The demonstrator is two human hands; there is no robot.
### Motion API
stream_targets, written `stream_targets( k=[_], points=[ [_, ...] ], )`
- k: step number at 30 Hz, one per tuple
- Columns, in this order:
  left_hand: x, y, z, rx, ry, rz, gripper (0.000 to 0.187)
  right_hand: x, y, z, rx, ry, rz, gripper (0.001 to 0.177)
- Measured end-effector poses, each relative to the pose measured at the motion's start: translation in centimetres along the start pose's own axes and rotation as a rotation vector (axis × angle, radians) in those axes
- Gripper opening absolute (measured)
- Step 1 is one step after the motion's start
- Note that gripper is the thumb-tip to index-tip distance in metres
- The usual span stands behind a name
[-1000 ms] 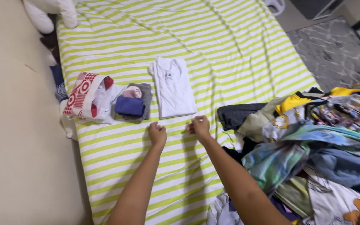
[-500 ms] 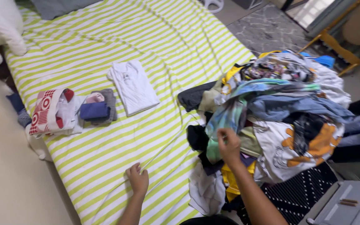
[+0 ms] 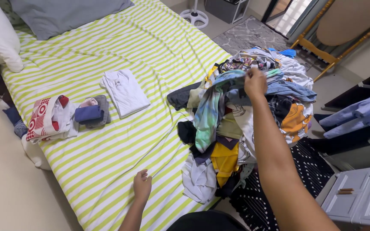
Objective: The person folds shirts and garments on a bed by hand, smoothing the fabric and placing the items in a stack on the bedsheet.
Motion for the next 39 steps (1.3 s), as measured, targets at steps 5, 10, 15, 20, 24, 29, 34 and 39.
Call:
stream_targets(
  k=[5,10,15,20,24,29,34,39],
  points=[
    [-11.3,-1.2,5.3,0.031,0.23,0.164,0.041,16.4,-8.4,10.2,-0.441,-0.739,-0.297,0.012],
    [-28.4,-3.8,15.3,0.206,0.805,0.327,0.073,28.8,-8.4,25.8,0.002,-1.073,-0.663,0.013],
    [-29.9,-5.7,14.7,0.165,0.6,0.272,0.023,29.3,-4.9,28.2,0.276,-0.783,-0.937,0.014],
    [-25.9,-11.6,13.2,-0.091,0.58,0.304,0.024,25.1,-1.4,23.0,0.325,-0.562,-0.946,0.008],
    [-25.1,-15.0,12.3,-0.136,0.519,0.381,0.025,23.0,1.0,22.8,0.419,-0.519,-0.82,0.009],
    [-27.1,-18.6,11.8,-0.153,0.527,0.177,0.028,21.8,2.7,23.5,0.615,-0.593,-0.604,0.016],
    [-27.9,-22.5,10.2,-0.171,0.551,-0.099,0.029,20.8,5.0,25.0,1.089,-0.887,-0.515,0.042],
    [-25.9,-25.9,8.2,0.107,0.386,-0.154,0.033,14.5,10.1,19.9,0.998,-0.837,-0.166,0.039]
  ],
)
Point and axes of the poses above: each hand's wrist, its own z-axis away from the middle knuckle, its own y-axis out of the palm, x = y × z, the point moved 8 cm from there along -z, towards the middle knuckle, and after that the axes turned 7 degrees about -y, right-handed, at the moved point
